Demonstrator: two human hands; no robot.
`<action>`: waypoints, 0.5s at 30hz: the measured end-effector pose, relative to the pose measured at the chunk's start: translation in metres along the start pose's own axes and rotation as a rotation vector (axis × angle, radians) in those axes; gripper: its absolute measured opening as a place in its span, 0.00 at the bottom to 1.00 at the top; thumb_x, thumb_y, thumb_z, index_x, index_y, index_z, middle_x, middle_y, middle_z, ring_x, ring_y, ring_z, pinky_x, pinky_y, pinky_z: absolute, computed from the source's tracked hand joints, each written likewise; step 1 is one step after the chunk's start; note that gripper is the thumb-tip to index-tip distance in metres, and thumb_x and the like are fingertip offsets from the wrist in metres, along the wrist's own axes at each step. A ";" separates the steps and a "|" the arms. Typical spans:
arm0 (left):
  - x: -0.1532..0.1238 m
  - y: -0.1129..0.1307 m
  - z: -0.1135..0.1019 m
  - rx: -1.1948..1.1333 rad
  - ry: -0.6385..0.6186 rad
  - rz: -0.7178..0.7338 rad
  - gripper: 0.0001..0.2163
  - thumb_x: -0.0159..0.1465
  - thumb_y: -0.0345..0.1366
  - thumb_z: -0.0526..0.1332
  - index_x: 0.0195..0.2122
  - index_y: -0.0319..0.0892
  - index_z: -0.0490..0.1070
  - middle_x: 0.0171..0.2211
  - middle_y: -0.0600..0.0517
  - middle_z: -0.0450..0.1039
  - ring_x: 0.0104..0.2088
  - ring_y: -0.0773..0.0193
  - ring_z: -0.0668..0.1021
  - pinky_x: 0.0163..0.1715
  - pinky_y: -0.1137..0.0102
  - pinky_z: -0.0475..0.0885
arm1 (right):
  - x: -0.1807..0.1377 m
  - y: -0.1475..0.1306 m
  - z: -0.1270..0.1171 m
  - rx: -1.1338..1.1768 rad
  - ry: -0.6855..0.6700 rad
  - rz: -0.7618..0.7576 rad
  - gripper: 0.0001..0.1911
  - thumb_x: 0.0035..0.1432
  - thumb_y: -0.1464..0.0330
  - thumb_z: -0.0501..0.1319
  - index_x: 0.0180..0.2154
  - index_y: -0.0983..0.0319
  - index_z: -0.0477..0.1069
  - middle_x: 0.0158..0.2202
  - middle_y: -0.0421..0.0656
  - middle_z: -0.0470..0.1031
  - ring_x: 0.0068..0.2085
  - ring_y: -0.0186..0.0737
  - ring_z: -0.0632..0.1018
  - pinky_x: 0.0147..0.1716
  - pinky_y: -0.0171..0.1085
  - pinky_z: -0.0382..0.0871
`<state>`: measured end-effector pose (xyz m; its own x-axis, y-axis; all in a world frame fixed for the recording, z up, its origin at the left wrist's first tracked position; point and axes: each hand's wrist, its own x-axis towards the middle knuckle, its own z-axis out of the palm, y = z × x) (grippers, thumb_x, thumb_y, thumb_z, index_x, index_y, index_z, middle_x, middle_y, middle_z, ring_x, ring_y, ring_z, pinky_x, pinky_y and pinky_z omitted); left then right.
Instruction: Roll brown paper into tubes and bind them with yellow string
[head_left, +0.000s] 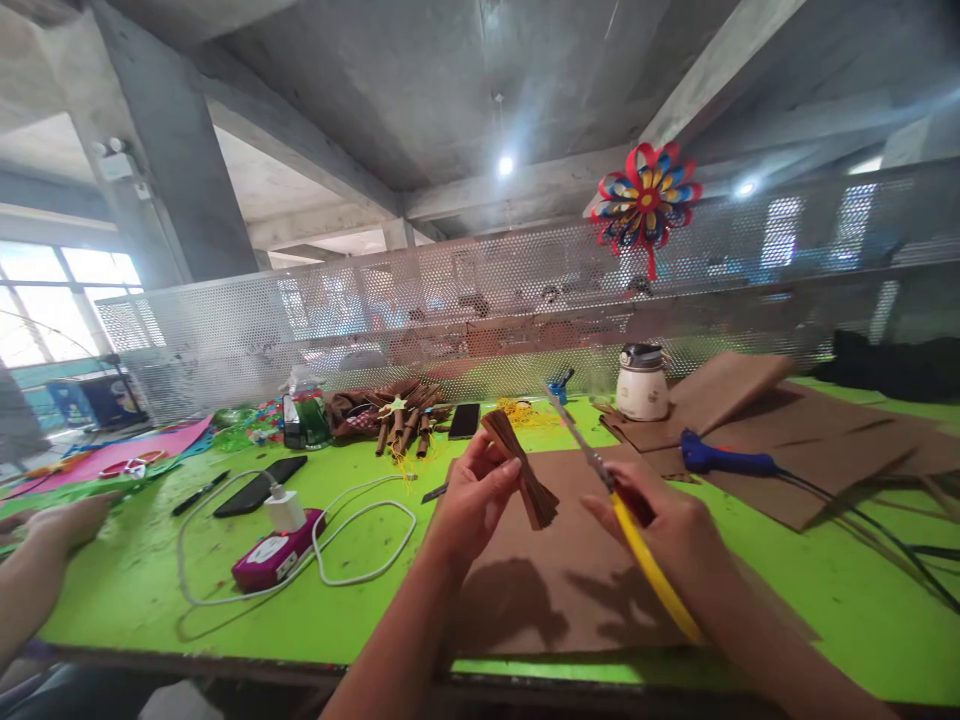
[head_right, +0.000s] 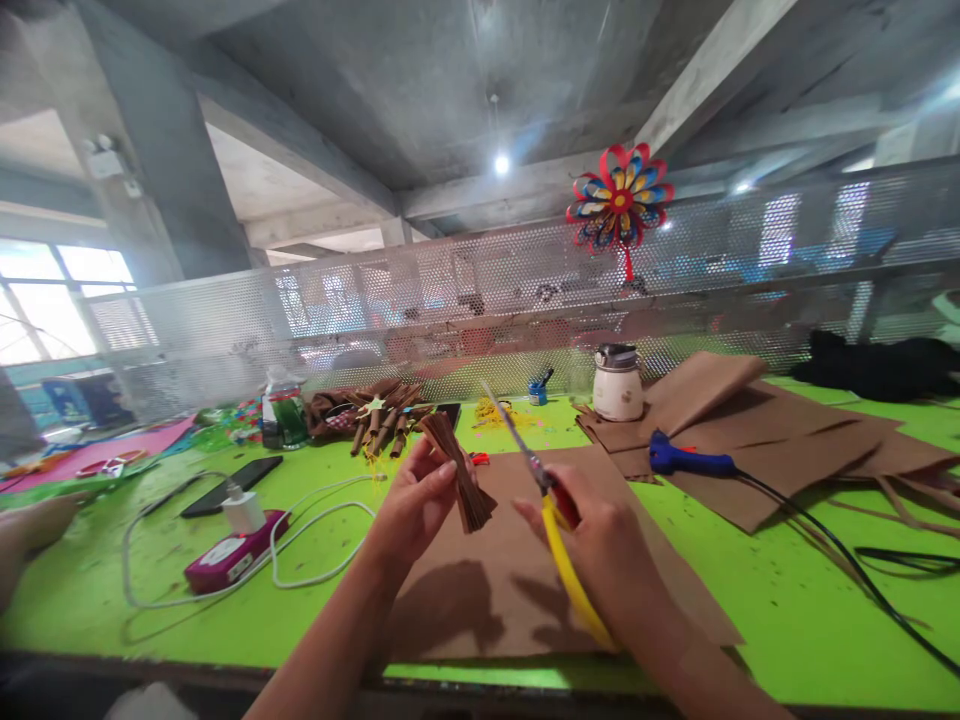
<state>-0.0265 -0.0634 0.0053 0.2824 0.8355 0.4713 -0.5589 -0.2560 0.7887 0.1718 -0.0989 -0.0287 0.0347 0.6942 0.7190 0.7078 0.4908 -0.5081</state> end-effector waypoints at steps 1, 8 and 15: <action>0.000 0.000 0.000 -0.001 0.002 -0.004 0.16 0.55 0.29 0.66 0.45 0.46 0.70 0.35 0.53 0.73 0.34 0.68 0.76 0.39 0.71 0.69 | 0.005 0.010 -0.004 -0.037 0.002 0.028 0.20 0.55 0.53 0.58 0.42 0.61 0.70 0.27 0.42 0.75 0.25 0.38 0.74 0.26 0.33 0.64; 0.005 -0.002 -0.003 0.045 0.050 -0.028 0.15 0.55 0.29 0.65 0.43 0.42 0.70 0.34 0.52 0.73 0.33 0.69 0.75 0.38 0.73 0.69 | 0.036 0.118 -0.016 -0.438 -0.343 0.195 0.19 0.55 0.58 0.56 0.43 0.63 0.72 0.37 0.51 0.77 0.36 0.49 0.77 0.31 0.38 0.63; 0.012 -0.007 -0.009 0.012 0.100 -0.183 0.14 0.53 0.31 0.67 0.40 0.38 0.71 0.32 0.50 0.74 0.30 0.68 0.76 0.35 0.73 0.70 | 0.038 0.154 -0.031 -0.747 -0.418 0.209 0.18 0.55 0.61 0.55 0.42 0.66 0.73 0.39 0.58 0.76 0.42 0.56 0.75 0.36 0.44 0.63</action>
<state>-0.0266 -0.0469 0.0020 0.2994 0.9124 0.2790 -0.4958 -0.1011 0.8625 0.3038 -0.0128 -0.0649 0.0577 0.9388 0.3395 0.9973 -0.0388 -0.0622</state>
